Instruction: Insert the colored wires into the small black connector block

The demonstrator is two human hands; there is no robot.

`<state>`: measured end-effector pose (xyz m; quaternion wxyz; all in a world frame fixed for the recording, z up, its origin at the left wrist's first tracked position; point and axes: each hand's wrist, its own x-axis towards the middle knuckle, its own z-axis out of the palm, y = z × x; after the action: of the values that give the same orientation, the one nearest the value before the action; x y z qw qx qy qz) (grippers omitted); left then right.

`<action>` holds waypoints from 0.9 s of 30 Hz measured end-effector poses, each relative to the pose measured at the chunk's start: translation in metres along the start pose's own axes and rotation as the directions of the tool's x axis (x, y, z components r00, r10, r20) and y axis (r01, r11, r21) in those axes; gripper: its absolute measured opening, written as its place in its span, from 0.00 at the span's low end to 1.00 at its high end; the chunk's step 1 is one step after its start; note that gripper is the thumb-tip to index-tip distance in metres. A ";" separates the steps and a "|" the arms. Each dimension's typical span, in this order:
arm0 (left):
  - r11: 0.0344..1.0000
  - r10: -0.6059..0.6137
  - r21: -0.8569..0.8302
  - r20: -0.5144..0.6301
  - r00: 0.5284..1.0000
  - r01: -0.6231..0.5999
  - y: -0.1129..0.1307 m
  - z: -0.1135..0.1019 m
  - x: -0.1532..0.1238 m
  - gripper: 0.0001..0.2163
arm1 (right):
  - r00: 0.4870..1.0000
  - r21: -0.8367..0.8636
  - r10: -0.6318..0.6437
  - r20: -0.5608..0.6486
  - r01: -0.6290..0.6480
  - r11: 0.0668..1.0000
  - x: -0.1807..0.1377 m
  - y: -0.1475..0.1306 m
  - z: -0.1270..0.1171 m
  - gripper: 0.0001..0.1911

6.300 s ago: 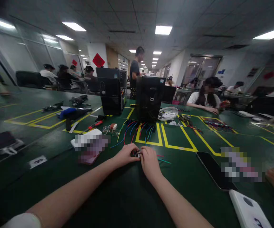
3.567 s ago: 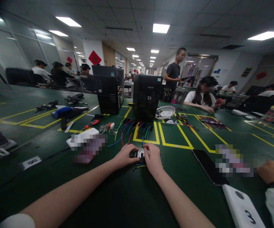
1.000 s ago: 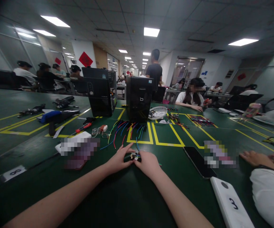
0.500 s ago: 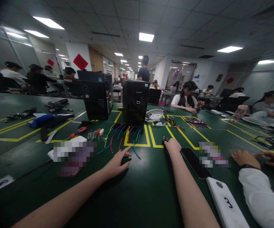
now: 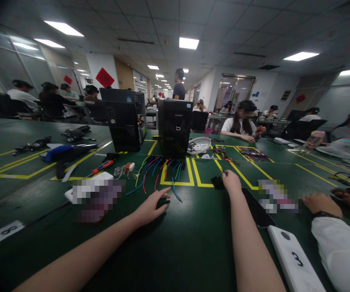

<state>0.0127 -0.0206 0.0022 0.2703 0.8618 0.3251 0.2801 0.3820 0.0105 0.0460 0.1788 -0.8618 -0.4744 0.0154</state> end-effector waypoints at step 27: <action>1.000 -0.013 -0.006 0.011 1.000 0.013 0.001 -0.001 0.000 0.25 | 0.987 -0.054 -0.141 0.081 0.145 0.988 -0.015 -0.015 0.011 0.20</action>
<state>0.0123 -0.0212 0.0032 0.2765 0.8603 0.3285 0.2748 0.3598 0.0090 0.0386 0.1354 -0.8292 -0.5419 0.0216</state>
